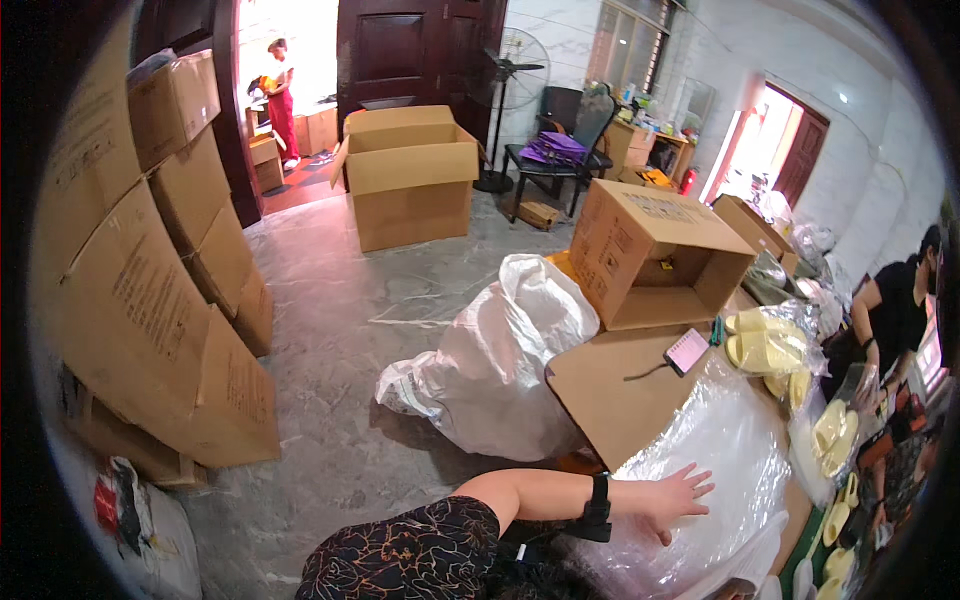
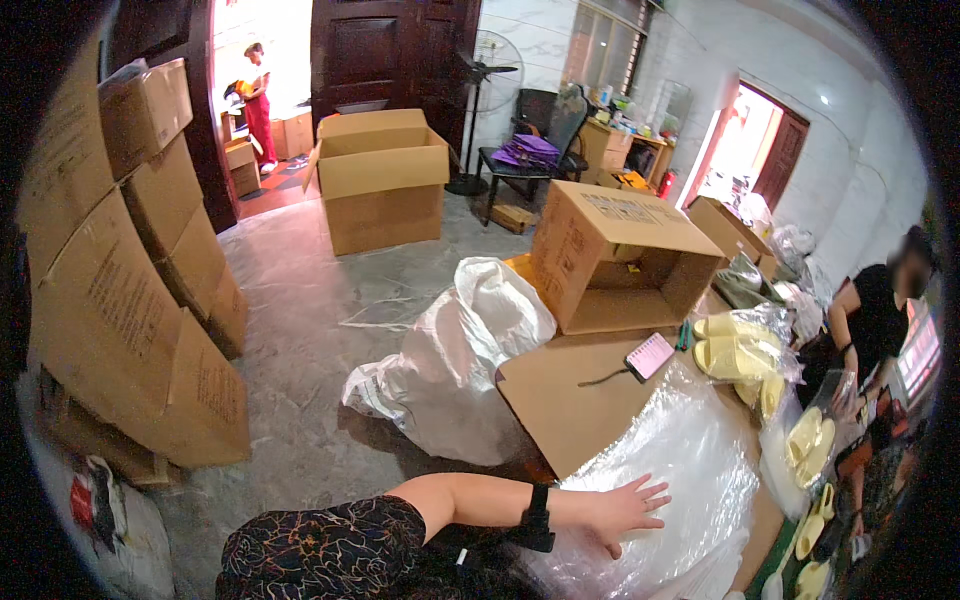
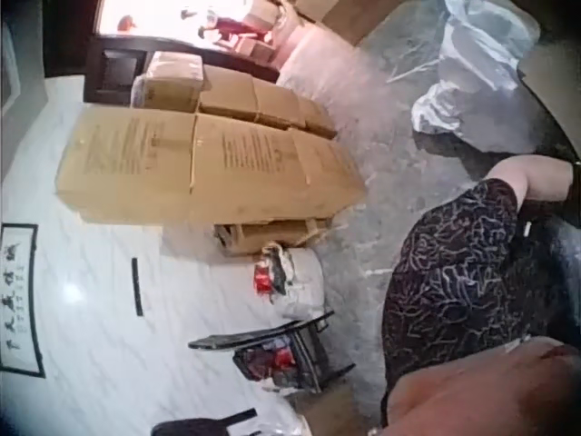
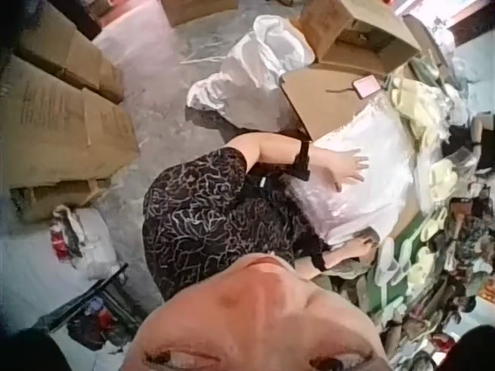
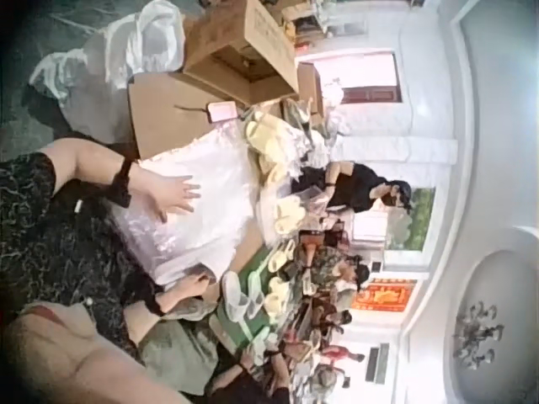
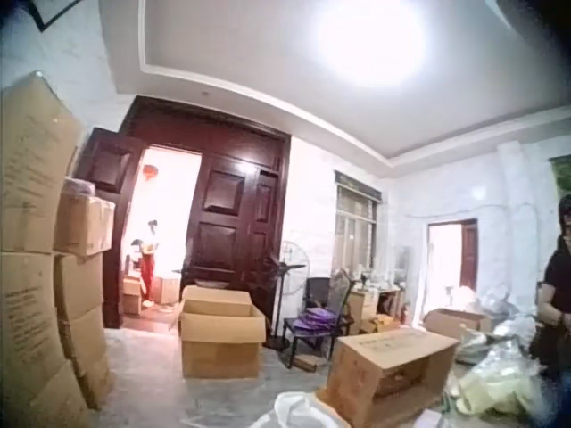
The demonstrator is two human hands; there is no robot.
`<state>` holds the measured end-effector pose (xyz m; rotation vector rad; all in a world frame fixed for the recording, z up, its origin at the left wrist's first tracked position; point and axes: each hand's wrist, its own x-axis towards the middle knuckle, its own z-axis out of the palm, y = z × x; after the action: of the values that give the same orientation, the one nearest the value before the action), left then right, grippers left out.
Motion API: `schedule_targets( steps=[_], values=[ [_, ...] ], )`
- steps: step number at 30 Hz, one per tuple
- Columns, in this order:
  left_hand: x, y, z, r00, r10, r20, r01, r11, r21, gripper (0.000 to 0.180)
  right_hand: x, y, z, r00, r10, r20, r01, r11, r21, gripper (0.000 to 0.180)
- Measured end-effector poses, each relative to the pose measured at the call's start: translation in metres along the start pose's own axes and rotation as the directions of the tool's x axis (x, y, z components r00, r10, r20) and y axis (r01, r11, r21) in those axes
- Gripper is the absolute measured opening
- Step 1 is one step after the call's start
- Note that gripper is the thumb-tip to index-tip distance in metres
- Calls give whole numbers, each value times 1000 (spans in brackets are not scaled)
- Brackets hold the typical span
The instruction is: Sorting and packaging finished slippers into plastic bags in a factory assembly area.
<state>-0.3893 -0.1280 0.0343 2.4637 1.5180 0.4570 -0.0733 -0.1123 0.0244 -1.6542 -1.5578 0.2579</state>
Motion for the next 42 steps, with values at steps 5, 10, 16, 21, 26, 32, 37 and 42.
schedule_targets(
  steps=[5, 10, 16, 21, 26, 32, 37, 42],
  values=[
    [8, -6, 17, 997, -40, 70, 43, 998, -35, 88, 2, 12, -6, 987, 134, 90, -159, 715, 681, 32],
    [12, -17, 4, 988, -148, -38, 148, 989, -11, 55, -15, -38, -29, 997, -71, -37, 80, 868, 490, 26],
    [17, -22, 6, 983, -74, -169, 35, 975, -220, 49, -32, -24, -49, 997, 9, -72, 26, 880, 474, 22],
    [-5, 9, -16, 990, -19, -143, 20, 1000, 2, 58, -41, -26, -57, 998, 10, -56, 15, 900, 435, 19],
    [-7, -5, -5, 985, 5, -171, -7, 1000, -11, 39, -47, -29, -55, 997, -60, -48, 75, 880, 469, 16],
    [11, -9, -12, 978, -128, -165, 28, 865, -501, 36, -57, -50, -67, 867, -479, 139, 430, 859, 278, 21],
    [19, 3, -41, 982, -175, 68, 161, 599, -785, 44, -66, -79, -57, 786, -526, 324, 461, 849, 259, 19],
    [15, 8, -50, 998, -70, 8, 55, 693, -719, 46, -61, -68, -47, 848, -414, 332, 415, 907, 71, 19]
  ],
)
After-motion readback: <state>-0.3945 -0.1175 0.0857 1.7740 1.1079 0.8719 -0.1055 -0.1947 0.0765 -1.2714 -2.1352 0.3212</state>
